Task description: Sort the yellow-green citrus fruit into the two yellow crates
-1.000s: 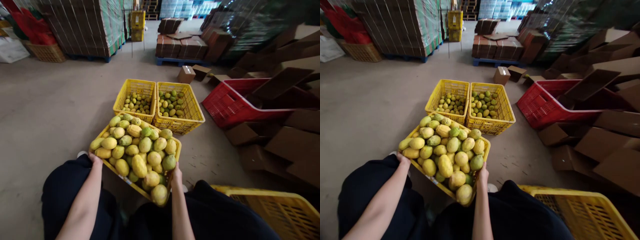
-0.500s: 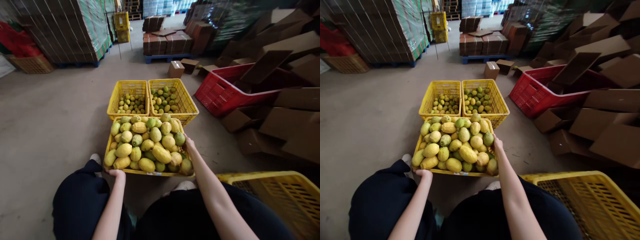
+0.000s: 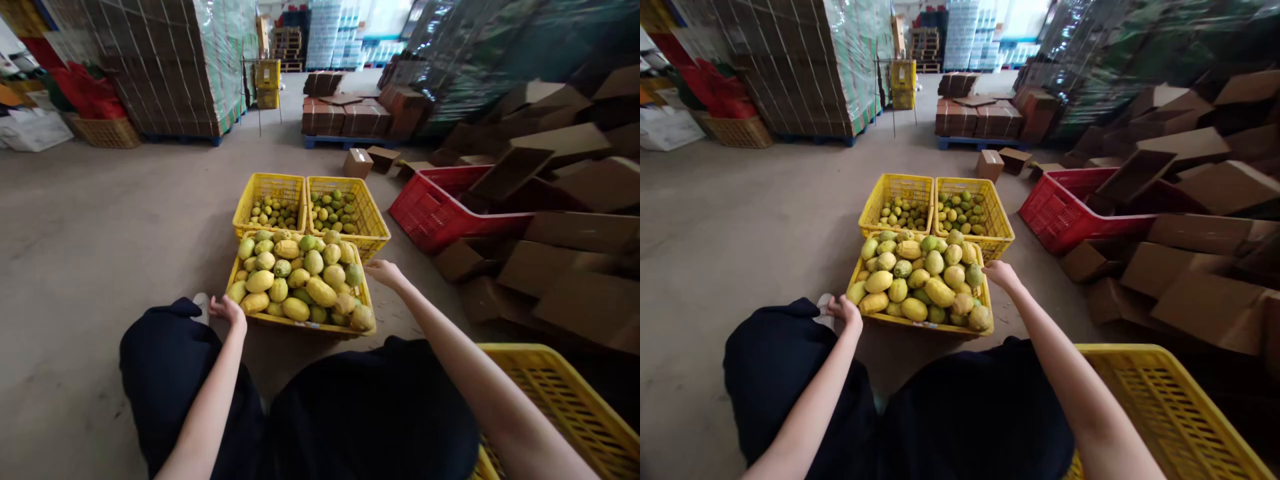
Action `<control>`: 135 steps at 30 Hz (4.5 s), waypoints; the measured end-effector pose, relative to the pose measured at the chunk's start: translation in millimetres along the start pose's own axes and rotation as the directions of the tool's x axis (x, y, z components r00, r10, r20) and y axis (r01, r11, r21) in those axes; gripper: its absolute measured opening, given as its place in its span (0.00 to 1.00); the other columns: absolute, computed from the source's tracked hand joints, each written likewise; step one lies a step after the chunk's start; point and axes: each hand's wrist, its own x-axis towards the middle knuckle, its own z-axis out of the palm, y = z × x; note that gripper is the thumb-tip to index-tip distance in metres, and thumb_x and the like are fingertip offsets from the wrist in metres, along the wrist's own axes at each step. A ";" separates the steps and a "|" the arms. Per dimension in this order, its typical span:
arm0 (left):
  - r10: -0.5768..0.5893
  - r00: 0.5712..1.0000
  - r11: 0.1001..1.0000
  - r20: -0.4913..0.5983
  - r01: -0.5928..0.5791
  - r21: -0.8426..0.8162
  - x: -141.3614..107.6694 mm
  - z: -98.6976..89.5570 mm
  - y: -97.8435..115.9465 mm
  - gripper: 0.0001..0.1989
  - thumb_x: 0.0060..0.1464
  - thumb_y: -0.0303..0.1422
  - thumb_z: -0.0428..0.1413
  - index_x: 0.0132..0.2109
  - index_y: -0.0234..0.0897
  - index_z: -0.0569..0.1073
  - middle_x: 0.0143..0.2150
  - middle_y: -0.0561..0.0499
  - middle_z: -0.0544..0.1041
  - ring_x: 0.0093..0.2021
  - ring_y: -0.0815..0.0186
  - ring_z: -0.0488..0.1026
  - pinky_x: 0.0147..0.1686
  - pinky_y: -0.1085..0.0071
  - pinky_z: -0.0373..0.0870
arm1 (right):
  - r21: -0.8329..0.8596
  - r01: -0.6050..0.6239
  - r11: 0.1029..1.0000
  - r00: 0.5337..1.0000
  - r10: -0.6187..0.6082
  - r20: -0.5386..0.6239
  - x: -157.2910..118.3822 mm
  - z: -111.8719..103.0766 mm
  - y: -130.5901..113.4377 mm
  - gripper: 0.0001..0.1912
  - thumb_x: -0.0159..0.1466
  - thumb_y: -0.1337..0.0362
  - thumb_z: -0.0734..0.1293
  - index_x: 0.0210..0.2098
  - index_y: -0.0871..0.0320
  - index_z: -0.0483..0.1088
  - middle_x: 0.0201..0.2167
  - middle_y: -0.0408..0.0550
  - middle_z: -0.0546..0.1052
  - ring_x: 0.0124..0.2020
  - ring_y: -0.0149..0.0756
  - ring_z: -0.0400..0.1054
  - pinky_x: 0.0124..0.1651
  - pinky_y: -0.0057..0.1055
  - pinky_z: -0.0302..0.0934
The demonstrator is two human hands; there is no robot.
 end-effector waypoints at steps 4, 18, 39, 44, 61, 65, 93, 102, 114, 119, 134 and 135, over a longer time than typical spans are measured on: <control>0.043 0.996 0.996 -0.074 -0.048 -0.070 13.5 -9.6 32.2 0.20 0.65 0.27 0.46 0.62 0.34 0.62 0.67 0.34 0.58 0.70 0.54 0.57 0.68 0.53 0.57 | -0.100 0.217 0.971 0.974 -0.208 0.092 -53.3 -6.1 -29.1 0.03 0.58 0.64 0.71 0.31 0.56 0.79 0.32 0.49 0.82 0.41 0.44 0.77 0.49 0.35 0.67; 0.400 0.649 0.764 0.647 -0.627 0.156 63.9 -28.3 123.4 0.11 0.62 0.28 0.50 0.43 0.35 0.78 0.51 0.39 0.78 0.53 0.55 0.76 0.56 0.62 0.69 | -0.202 0.637 0.744 0.770 -0.602 0.212 -58.5 94.7 -144.1 0.16 0.59 0.73 0.66 0.48 0.59 0.72 0.49 0.56 0.77 0.57 0.51 0.66 0.61 0.45 0.59; 0.353 0.639 0.655 0.684 -0.690 0.306 61.1 -32.0 128.9 0.13 0.67 0.33 0.48 0.48 0.39 0.77 0.52 0.45 0.79 0.48 0.59 0.78 0.44 0.69 0.70 | -0.232 0.673 0.703 0.733 -0.676 0.076 -15.6 150.0 -154.8 0.30 0.59 0.57 0.71 0.59 0.60 0.68 0.57 0.63 0.75 0.55 0.53 0.71 0.59 0.47 0.63; 0.348 0.637 0.658 0.687 -0.688 0.305 65.0 -33.6 122.4 0.14 0.67 0.34 0.48 0.49 0.39 0.77 0.53 0.43 0.79 0.47 0.58 0.78 0.44 0.68 0.70 | 0.815 0.325 0.479 0.919 -0.362 -0.153 -42.5 113.7 -152.8 0.29 0.50 0.48 0.74 0.47 0.55 0.72 0.42 0.49 0.80 0.43 0.46 0.74 0.50 0.45 0.70; 0.408 0.558 0.820 0.723 -0.573 -0.020 43.7 57.4 148.4 0.04 0.50 0.27 0.62 0.33 0.38 0.74 0.35 0.50 0.77 0.48 0.54 0.77 0.56 0.59 0.67 | 0.866 -0.415 -0.277 0.905 -0.034 0.423 -88.6 -6.1 -63.6 0.21 0.61 0.48 0.64 0.46 0.55 0.72 0.31 0.51 0.82 0.32 0.48 0.78 0.36 0.50 0.77; 0.306 0.539 0.859 0.785 -0.511 0.016 32.9 97.6 165.8 0.11 0.43 0.26 0.65 0.30 0.39 0.70 0.36 0.48 0.76 0.55 0.48 0.74 0.62 0.50 0.61 | 0.859 -0.431 -0.276 0.901 -0.077 0.427 -91.6 -12.4 -73.8 0.17 0.63 0.51 0.64 0.42 0.57 0.72 0.29 0.50 0.81 0.29 0.44 0.77 0.34 0.43 0.77; -0.117 0.273 0.489 0.955 0.853 -0.184 8.8 32.7 179.1 0.23 0.68 0.49 0.44 0.43 0.35 0.73 0.31 0.49 0.75 0.19 0.73 0.66 0.15 0.77 0.63 | 0.843 -0.532 -0.083 0.845 -0.115 0.522 -82.9 40.0 -110.0 0.16 0.61 0.48 0.67 0.37 0.53 0.69 0.27 0.46 0.78 0.36 0.46 0.78 0.38 0.44 0.76; -0.068 0.445 0.399 0.893 0.833 -0.385 13.2 14.3 183.0 0.21 0.67 0.47 0.45 0.47 0.35 0.73 0.40 0.45 0.78 0.33 0.68 0.77 0.21 0.79 0.70 | 0.799 -0.579 -0.160 0.812 -0.193 0.550 -83.4 40.3 -109.7 0.20 0.58 0.57 0.69 0.47 0.60 0.69 0.38 0.57 0.80 0.41 0.51 0.78 0.41 0.49 0.77; 0.022 0.417 0.511 0.909 0.776 -0.369 13.6 15.3 175.7 0.33 0.69 0.53 0.36 0.49 0.31 0.75 0.48 0.40 0.80 0.35 0.66 0.77 0.31 0.74 0.76 | 0.773 -0.610 -0.177 0.775 0.071 0.628 -77.0 38.6 -103.0 0.20 0.65 0.52 0.66 0.51 0.57 0.70 0.34 0.52 0.80 0.38 0.46 0.78 0.26 0.34 0.76; 0.231 0.749 0.847 0.621 0.159 -0.507 7.6 22.4 164.1 0.19 0.60 0.46 0.60 0.50 0.37 0.71 0.45 0.45 0.79 0.41 0.61 0.78 0.43 0.66 0.76 | 0.909 -0.416 0.005 0.908 0.045 0.416 -80.1 50.4 -95.6 0.20 0.57 0.53 0.75 0.43 0.56 0.71 0.35 0.49 0.79 0.35 0.43 0.76 0.27 0.35 0.75; 0.866 0.474 0.495 0.158 -0.776 -0.389 4.2 12.4 155.9 0.24 0.54 0.40 0.67 0.56 0.45 0.70 0.55 0.44 0.70 0.57 0.56 0.72 0.54 0.60 0.72 | 0.568 0.591 0.573 0.798 -0.311 -0.516 -99.9 62.1 -100.1 0.32 0.50 0.57 0.80 0.52 0.49 0.67 0.51 0.49 0.72 0.53 0.51 0.67 0.58 0.57 0.62; 0.868 0.473 0.493 0.151 -0.782 -0.381 4.1 11.7 155.9 0.24 0.54 0.40 0.67 0.56 0.46 0.70 0.55 0.45 0.69 0.57 0.56 0.72 0.54 0.60 0.72 | 0.577 0.587 0.568 0.802 -0.310 -0.511 -100.8 62.5 -100.8 0.32 0.50 0.56 0.80 0.52 0.49 0.67 0.51 0.50 0.72 0.53 0.52 0.67 0.59 0.57 0.62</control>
